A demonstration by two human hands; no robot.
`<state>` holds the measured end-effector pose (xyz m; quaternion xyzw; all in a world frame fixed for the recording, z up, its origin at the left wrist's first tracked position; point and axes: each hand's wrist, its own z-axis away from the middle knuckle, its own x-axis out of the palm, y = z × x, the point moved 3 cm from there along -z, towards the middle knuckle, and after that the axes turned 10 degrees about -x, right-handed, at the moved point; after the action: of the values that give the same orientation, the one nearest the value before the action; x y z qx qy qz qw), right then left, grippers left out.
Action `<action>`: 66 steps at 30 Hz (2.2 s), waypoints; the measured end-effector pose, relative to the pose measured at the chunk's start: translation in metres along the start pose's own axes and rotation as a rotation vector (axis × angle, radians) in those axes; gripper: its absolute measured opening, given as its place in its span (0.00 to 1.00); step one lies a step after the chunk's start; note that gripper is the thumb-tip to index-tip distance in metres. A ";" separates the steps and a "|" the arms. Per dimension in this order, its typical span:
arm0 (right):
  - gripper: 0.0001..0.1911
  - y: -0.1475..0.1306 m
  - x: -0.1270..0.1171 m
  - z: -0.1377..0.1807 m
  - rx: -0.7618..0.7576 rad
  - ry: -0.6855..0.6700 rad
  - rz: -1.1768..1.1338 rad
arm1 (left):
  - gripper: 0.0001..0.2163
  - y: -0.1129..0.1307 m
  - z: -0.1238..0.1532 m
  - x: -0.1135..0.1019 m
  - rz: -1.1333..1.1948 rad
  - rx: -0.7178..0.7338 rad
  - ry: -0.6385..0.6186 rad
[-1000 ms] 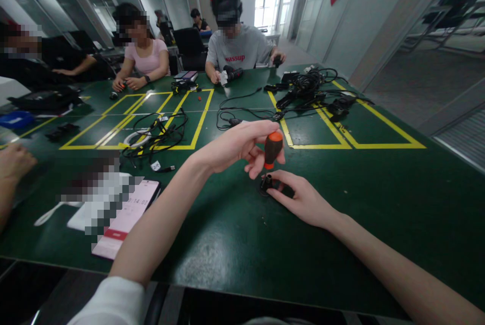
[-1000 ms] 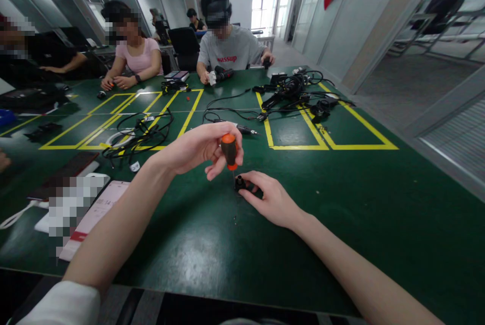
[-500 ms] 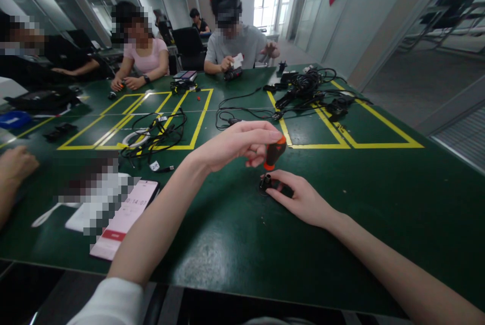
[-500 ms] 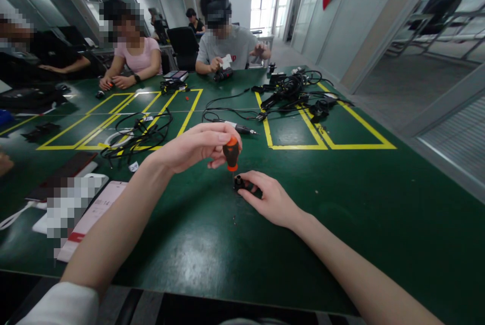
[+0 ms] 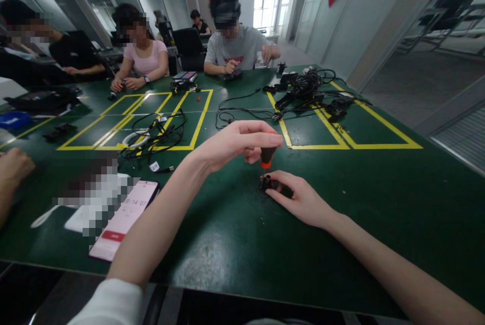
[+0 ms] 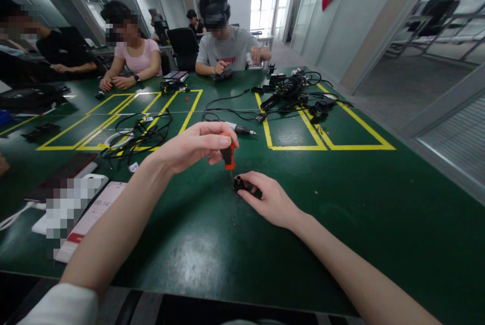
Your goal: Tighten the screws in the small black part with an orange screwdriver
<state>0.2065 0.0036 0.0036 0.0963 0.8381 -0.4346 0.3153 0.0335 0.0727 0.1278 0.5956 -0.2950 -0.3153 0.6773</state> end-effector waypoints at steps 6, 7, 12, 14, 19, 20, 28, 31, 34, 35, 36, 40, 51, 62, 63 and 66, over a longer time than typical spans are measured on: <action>0.11 -0.003 -0.002 -0.001 -0.004 -0.006 -0.012 | 0.21 -0.004 -0.004 -0.002 0.059 -0.024 -0.039; 0.11 -0.003 -0.002 -0.001 -0.006 -0.004 -0.009 | 0.21 -0.004 -0.004 -0.002 0.068 -0.030 -0.053; 0.11 -0.001 -0.001 0.000 -0.013 0.006 0.005 | 0.16 -0.004 -0.005 -0.001 0.093 -0.041 -0.095; 0.11 0.000 0.000 0.000 -0.010 0.003 0.007 | 0.15 -0.004 -0.004 0.000 0.094 -0.040 -0.092; 0.12 0.000 -0.001 0.000 -0.001 0.001 0.004 | 0.18 -0.002 -0.002 0.002 0.082 -0.030 -0.076; 0.12 0.001 -0.001 0.000 -0.001 0.002 0.003 | 0.18 -0.001 -0.002 0.002 0.077 -0.028 -0.075; 0.11 0.001 -0.001 0.000 -0.013 0.008 0.014 | 0.15 -0.003 -0.002 0.000 0.092 -0.053 -0.079; 0.10 0.000 -0.001 0.000 -0.007 0.004 0.009 | 0.16 -0.005 -0.004 0.000 0.125 -0.051 -0.096; 0.11 0.001 -0.001 0.000 -0.009 0.002 0.011 | 0.17 -0.006 -0.005 0.000 0.148 -0.060 -0.124; 0.11 0.002 0.000 0.000 -0.010 0.003 0.013 | 0.17 -0.005 -0.004 0.000 0.151 -0.063 -0.129; 0.11 0.002 0.000 0.000 -0.011 0.004 0.014 | 0.17 -0.005 -0.004 0.000 0.150 -0.065 -0.131; 0.11 0.003 0.000 0.001 0.001 0.001 0.010 | 0.18 -0.001 -0.001 0.003 0.127 -0.093 -0.113; 0.11 -0.001 -0.001 -0.001 -0.002 0.003 0.007 | 0.19 -0.002 0.000 0.001 0.061 -0.081 -0.082; 0.11 0.000 0.001 -0.001 -0.014 0.010 -0.001 | 0.16 -0.002 -0.001 0.001 0.123 -0.074 -0.040; 0.11 0.000 0.000 -0.001 -0.012 0.009 0.002 | 0.16 -0.001 0.000 0.001 0.104 -0.067 -0.023; 0.12 0.000 -0.001 -0.001 -0.006 0.006 0.006 | 0.16 0.000 0.003 0.002 0.030 -0.054 -0.014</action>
<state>0.2067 0.0045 0.0048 0.0990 0.8400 -0.4308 0.3145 0.0325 0.0692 0.1286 0.5702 -0.3000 -0.3171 0.6959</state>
